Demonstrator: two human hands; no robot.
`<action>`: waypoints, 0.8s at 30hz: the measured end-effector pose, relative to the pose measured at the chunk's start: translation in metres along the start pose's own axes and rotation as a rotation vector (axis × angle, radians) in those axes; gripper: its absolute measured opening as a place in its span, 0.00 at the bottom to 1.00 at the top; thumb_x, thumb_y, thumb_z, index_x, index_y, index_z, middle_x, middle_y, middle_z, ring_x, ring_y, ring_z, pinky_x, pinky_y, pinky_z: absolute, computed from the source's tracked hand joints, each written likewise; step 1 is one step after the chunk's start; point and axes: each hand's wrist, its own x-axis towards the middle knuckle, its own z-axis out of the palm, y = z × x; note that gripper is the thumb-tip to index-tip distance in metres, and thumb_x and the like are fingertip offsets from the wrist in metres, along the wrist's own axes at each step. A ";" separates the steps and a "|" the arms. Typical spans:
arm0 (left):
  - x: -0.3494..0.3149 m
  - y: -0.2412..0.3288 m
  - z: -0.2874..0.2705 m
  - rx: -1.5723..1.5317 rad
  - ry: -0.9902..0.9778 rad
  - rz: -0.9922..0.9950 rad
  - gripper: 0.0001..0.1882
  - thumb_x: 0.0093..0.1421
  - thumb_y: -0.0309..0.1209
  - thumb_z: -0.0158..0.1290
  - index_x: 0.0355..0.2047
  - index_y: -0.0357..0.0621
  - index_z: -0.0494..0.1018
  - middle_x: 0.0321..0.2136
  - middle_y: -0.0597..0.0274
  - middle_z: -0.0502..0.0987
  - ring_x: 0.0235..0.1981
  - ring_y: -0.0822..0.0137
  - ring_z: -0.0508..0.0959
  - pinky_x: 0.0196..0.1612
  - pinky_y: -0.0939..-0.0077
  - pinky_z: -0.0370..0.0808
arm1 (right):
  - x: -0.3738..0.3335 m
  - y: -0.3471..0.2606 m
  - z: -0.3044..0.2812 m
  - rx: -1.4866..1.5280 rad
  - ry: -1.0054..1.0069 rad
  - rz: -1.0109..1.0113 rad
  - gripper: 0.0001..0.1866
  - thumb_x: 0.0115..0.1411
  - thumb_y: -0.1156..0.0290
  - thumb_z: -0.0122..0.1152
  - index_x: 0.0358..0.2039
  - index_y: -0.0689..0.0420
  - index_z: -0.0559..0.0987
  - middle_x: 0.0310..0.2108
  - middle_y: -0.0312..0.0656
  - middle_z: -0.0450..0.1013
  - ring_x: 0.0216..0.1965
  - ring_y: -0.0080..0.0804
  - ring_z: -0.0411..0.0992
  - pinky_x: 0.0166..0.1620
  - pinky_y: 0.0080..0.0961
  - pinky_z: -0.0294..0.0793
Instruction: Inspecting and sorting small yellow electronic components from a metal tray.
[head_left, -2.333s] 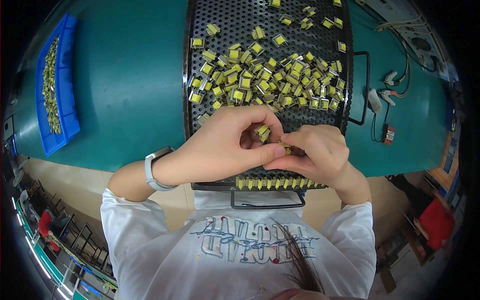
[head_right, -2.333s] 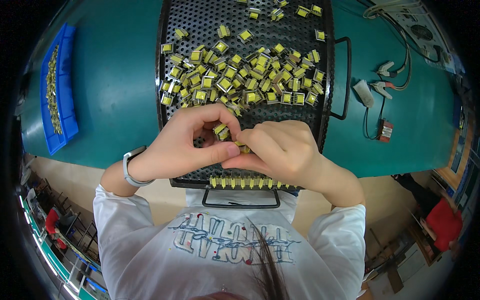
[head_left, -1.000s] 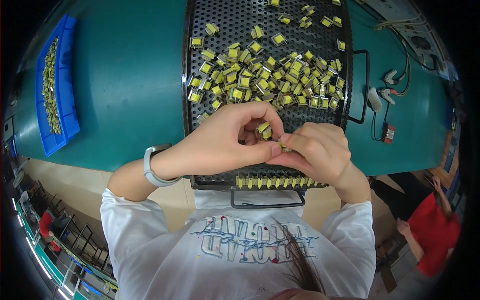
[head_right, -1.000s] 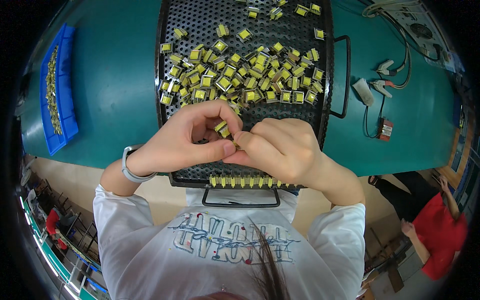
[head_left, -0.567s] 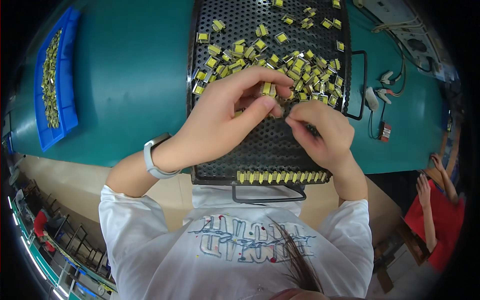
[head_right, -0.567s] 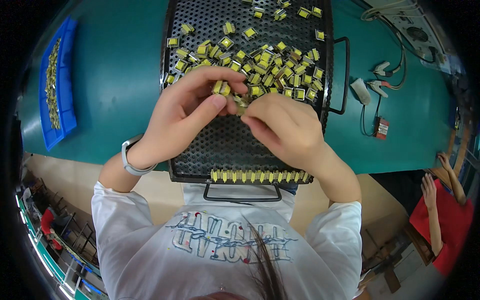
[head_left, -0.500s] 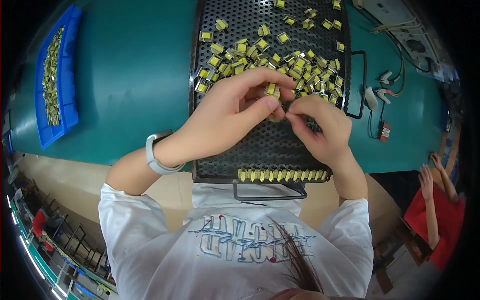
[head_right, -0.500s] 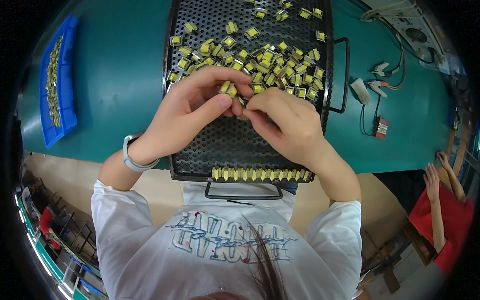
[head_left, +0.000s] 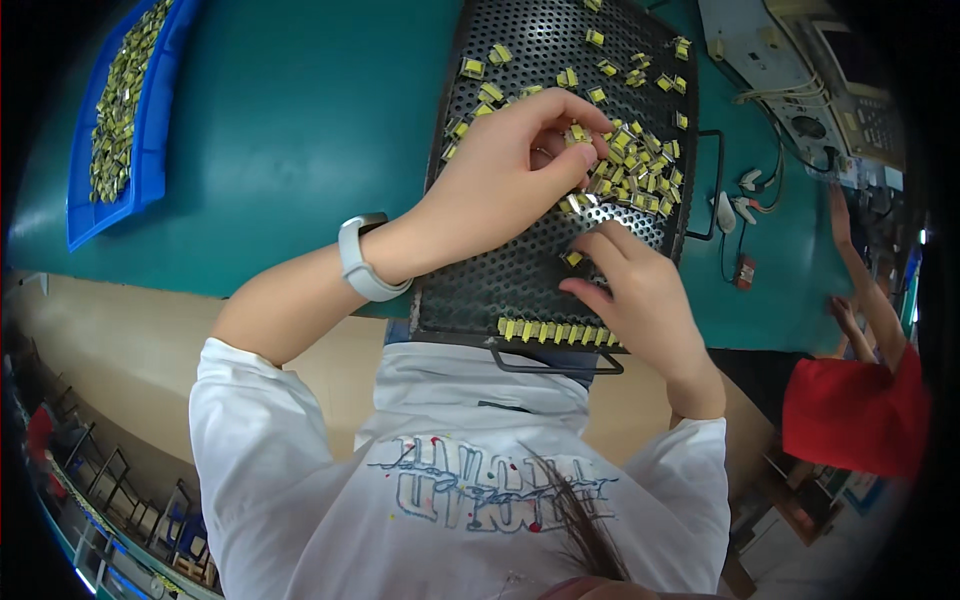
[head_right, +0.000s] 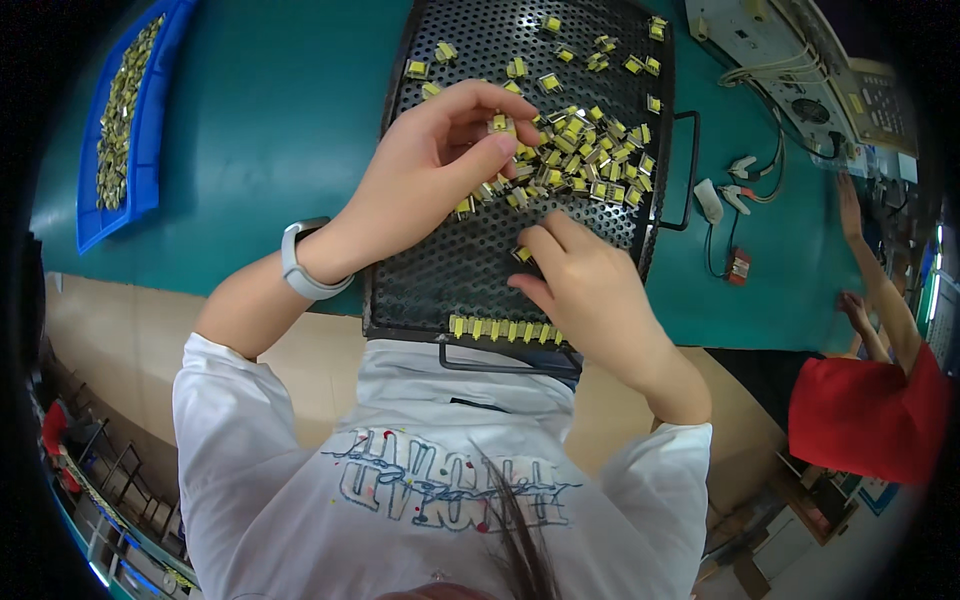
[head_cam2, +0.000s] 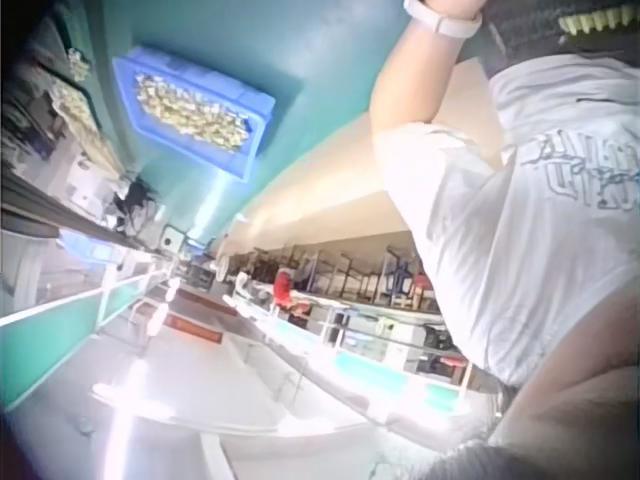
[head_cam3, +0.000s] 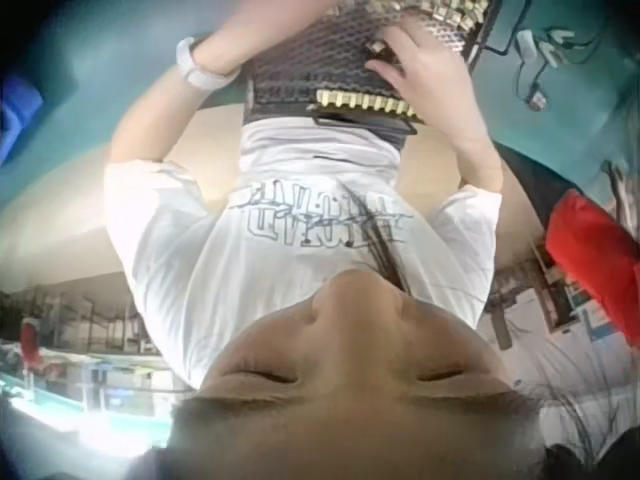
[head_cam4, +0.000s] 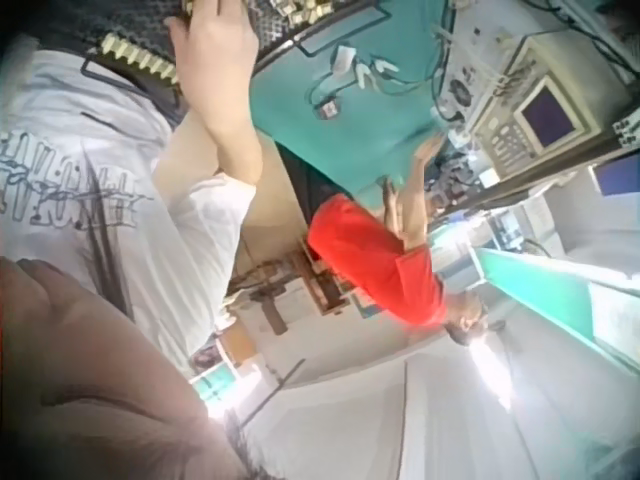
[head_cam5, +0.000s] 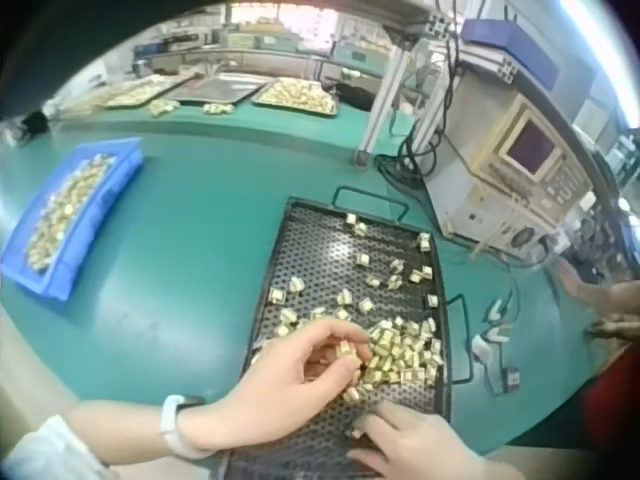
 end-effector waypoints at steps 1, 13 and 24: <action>0.001 0.000 0.000 0.026 0.008 0.020 0.14 0.70 0.27 0.53 0.55 0.38 0.72 0.45 0.61 0.80 0.40 0.76 0.78 0.47 0.79 0.77 | -0.001 -0.001 0.007 -0.030 0.005 0.013 0.17 0.53 0.75 0.74 0.42 0.60 0.78 0.38 0.45 0.74 0.33 0.46 0.76 0.35 0.38 0.76; 0.006 -0.005 0.001 0.201 0.138 0.210 0.13 0.66 0.29 0.57 0.49 0.37 0.76 0.35 0.63 0.83 0.33 0.77 0.81 0.39 0.80 0.79 | 0.012 -0.053 0.010 0.245 -0.212 0.012 0.15 0.55 0.84 0.65 0.45 0.61 0.79 0.40 0.44 0.74 0.39 0.41 0.78 0.43 0.33 0.78; 0.007 -0.009 0.001 0.280 0.184 0.299 0.13 0.65 0.32 0.59 0.47 0.39 0.77 0.29 0.63 0.81 0.31 0.74 0.81 0.35 0.77 0.77 | 0.029 -0.060 0.025 0.075 -0.452 -0.121 0.11 0.55 0.77 0.69 0.40 0.61 0.81 0.41 0.44 0.74 0.42 0.45 0.76 0.45 0.37 0.78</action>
